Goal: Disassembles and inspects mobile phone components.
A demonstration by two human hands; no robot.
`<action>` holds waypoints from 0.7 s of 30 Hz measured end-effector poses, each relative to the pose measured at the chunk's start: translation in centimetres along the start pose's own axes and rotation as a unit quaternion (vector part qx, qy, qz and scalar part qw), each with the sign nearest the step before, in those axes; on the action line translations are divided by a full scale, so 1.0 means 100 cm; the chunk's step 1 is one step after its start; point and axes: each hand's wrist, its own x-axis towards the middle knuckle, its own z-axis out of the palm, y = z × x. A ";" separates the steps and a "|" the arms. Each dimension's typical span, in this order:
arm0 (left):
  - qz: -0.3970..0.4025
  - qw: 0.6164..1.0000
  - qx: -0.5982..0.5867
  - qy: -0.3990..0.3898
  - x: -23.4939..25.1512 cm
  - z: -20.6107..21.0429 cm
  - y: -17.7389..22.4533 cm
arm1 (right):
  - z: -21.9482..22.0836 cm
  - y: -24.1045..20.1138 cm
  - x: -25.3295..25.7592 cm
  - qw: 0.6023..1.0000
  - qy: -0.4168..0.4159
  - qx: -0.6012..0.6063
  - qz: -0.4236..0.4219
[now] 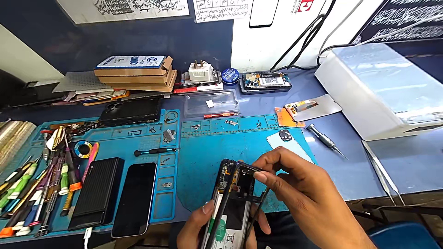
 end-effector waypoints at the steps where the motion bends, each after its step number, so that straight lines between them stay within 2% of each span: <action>1: -0.005 1.000 0.006 -0.006 -0.001 0.000 0.002 | 0.000 0.000 0.000 1.000 -0.002 0.006 0.000; 4: -0.008 0.999 0.035 -0.016 -0.002 0.001 0.002 | 0.000 0.001 0.000 0.999 -0.016 0.037 0.011; 9: 0.009 0.999 -0.033 0.031 -0.004 -0.002 0.004 | -0.003 -0.002 0.001 0.995 -0.045 0.094 0.000; 13: 0.007 0.999 -0.020 0.037 -0.001 -0.005 0.009 | -0.011 -0.004 0.007 0.990 -0.062 0.127 0.010; 15: 0.031 0.998 -0.019 0.042 0.003 -0.005 0.012 | -0.017 -0.005 0.009 0.988 -0.068 0.142 -0.002; 21: 0.091 0.988 -0.082 0.095 0.010 -0.009 0.019 | -0.047 0.008 0.001 0.989 -0.011 0.143 -0.014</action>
